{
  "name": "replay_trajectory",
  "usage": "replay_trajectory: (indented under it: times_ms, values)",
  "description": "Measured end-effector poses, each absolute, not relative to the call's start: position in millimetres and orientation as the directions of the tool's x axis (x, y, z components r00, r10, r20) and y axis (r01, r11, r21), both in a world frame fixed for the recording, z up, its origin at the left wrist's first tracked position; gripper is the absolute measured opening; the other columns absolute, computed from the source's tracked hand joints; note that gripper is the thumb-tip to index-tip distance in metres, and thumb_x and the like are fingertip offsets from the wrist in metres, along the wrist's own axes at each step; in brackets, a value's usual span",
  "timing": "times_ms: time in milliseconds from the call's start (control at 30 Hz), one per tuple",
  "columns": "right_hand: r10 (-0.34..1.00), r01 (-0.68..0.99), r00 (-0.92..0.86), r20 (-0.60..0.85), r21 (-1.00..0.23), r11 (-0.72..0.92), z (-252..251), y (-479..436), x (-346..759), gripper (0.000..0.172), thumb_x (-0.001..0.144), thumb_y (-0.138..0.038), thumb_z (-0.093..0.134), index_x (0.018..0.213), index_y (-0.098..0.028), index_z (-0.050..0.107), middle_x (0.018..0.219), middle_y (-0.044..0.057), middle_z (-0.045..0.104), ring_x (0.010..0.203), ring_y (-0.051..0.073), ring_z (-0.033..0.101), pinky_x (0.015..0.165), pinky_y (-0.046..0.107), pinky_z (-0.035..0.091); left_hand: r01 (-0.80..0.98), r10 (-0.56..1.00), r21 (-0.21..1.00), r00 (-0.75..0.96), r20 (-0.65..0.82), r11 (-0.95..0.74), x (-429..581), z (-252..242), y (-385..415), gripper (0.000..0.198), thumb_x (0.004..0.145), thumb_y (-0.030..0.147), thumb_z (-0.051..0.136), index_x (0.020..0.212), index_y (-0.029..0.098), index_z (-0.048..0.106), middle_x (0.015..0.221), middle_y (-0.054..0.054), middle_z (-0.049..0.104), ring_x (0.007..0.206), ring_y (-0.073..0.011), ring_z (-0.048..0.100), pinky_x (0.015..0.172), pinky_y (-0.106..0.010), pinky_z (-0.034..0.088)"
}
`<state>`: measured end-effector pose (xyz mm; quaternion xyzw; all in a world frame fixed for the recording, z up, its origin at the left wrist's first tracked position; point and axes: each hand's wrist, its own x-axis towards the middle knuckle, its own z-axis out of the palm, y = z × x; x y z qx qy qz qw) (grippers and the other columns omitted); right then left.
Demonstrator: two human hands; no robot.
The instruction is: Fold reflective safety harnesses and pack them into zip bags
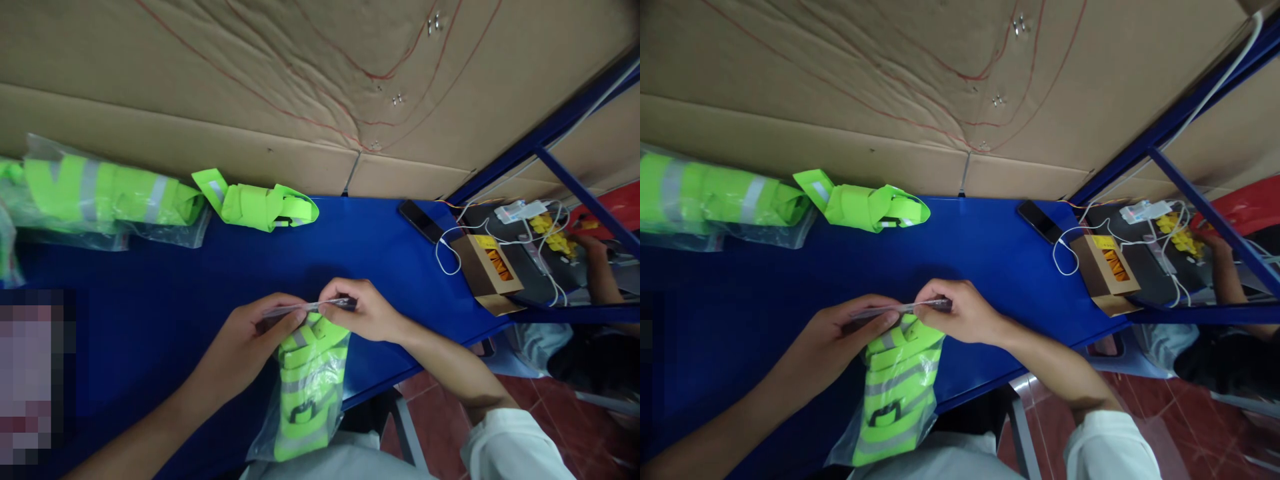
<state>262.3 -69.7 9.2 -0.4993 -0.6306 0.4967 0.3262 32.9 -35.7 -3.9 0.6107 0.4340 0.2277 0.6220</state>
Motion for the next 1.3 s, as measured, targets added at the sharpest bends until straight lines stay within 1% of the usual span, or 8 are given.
replay_trajectory:
  times_ms: [267, 433, 667, 833, 967, 1167, 1233, 1300]
  values:
    - [0.949, 0.254, -0.29, -0.122, -0.966, -0.047, 8.3, -68.4, 258.2, 0.021, 0.092, -0.037, 0.072, 0.095, -0.016, 0.071, 0.084, 0.001, 0.071, 0.074, 0.01, 0.063, 0.067, 0.021, 0.048, 0.243, 0.807, 0.955, 0.522, -0.277, 0.171, 33.8, -1.8, -34.4, 0.035, 0.087, 0.057, 0.072, 0.1, 0.025, 0.08, 0.095, -0.004, 0.08, 0.09, -0.0209, 0.074, 0.078, -0.025, 0.057]
    - [0.954, 0.281, -0.288, -0.08, -0.96, 0.004, 10.4, -69.1, 257.7, 0.019, 0.094, -0.035, 0.071, 0.092, -0.016, 0.07, 0.081, 0.0, 0.07, 0.07, 0.009, 0.061, 0.065, 0.02, 0.047, 0.243, 0.818, 0.951, 0.496, -0.292, 0.191, 32.4, -3.8, -33.6, 0.035, 0.083, 0.058, 0.077, 0.094, 0.025, 0.08, 0.089, -0.003, 0.079, 0.086, -0.0199, 0.073, 0.073, -0.022, 0.056]
    - [0.952, 0.314, -0.304, -0.034, -0.947, 0.067, 10.0, -71.4, 255.6, 0.017, 0.095, -0.034, 0.068, 0.092, -0.017, 0.069, 0.081, 0.0, 0.07, 0.069, 0.009, 0.061, 0.064, 0.02, 0.047, 0.283, 0.835, 0.949, 0.481, -0.267, 0.141, 32.6, -4.3, -37.0, 0.034, 0.085, 0.058, 0.074, 0.088, 0.024, 0.079, 0.083, -0.002, 0.077, 0.079, -0.0179, 0.071, 0.068, -0.021, 0.053]
    - [0.947, 0.287, -0.313, -0.07, -0.958, 0.024, 9.2, -70.7, 254.8, 0.016, 0.095, -0.032, 0.068, 0.092, -0.017, 0.068, 0.082, 0.0, 0.07, 0.07, 0.008, 0.061, 0.066, 0.019, 0.048, 0.298, 0.833, 0.945, 0.482, -0.272, 0.136, 33.5, -3.5, -37.8, 0.036, 0.084, 0.06, 0.074, 0.087, 0.024, 0.08, 0.079, -0.002, 0.076, 0.073, -0.0172, 0.069, 0.062, -0.021, 0.05]
    - [0.931, 0.254, -0.348, -0.11, -0.967, -0.019, 10.8, -65.6, 265.0, 0.019, 0.094, -0.035, 0.072, 0.097, -0.016, 0.071, 0.089, 0.001, 0.073, 0.078, 0.01, 0.066, 0.07, 0.02, 0.05, 0.308, 0.839, 0.936, 0.452, -0.302, 0.171, 31.3, -4.4, -34.5, 0.036, 0.082, 0.06, 0.077, 0.09, 0.026, 0.082, 0.085, -0.003, 0.079, 0.081, -0.0202, 0.073, 0.068, -0.023, 0.053]
    - [0.923, 0.353, -0.359, -0.138, -0.936, -0.002, 20.7, -58.8, 287.0, 0.019, 0.097, -0.034, 0.069, 0.104, -0.017, 0.074, 0.091, 0.002, 0.075, 0.079, 0.01, 0.066, 0.07, 0.021, 0.048, 0.289, 0.813, 0.925, 0.457, -0.361, 0.249, 26.2, -3.3, -25.4, 0.046, 0.082, 0.066, 0.074, 0.11, 0.03, 0.082, 0.11, -0.002, 0.081, 0.104, -0.0226, 0.075, 0.086, -0.024, 0.057]
    - [0.93, 0.365, -0.347, -0.122, -0.931, 0.014, 21.5, -58.4, 289.2, 0.018, 0.098, -0.033, 0.068, 0.105, -0.017, 0.074, 0.092, 0.002, 0.075, 0.08, 0.01, 0.066, 0.07, 0.022, 0.048, 0.305, 0.836, 0.926, 0.43, -0.342, 0.222, 24.8, -1.5, -23.9, 0.047, 0.083, 0.068, 0.072, 0.108, 0.029, 0.082, 0.108, -0.001, 0.081, 0.102, -0.0224, 0.075, 0.086, -0.024, 0.057]
    - [0.937, 0.368, -0.337, -0.097, -0.929, 0.036, 20.8, -58.7, 289.0, 0.018, 0.099, -0.032, 0.067, 0.105, -0.017, 0.073, 0.092, 0.002, 0.074, 0.081, 0.011, 0.067, 0.071, 0.022, 0.048, 0.341, 0.869, 0.927, 0.399, -0.293, 0.156, 23.5, 0.5, -24.6, 0.046, 0.084, 0.067, 0.07, 0.102, 0.027, 0.083, 0.102, -0.002, 0.082, 0.095, -0.0217, 0.075, 0.08, -0.023, 0.057]
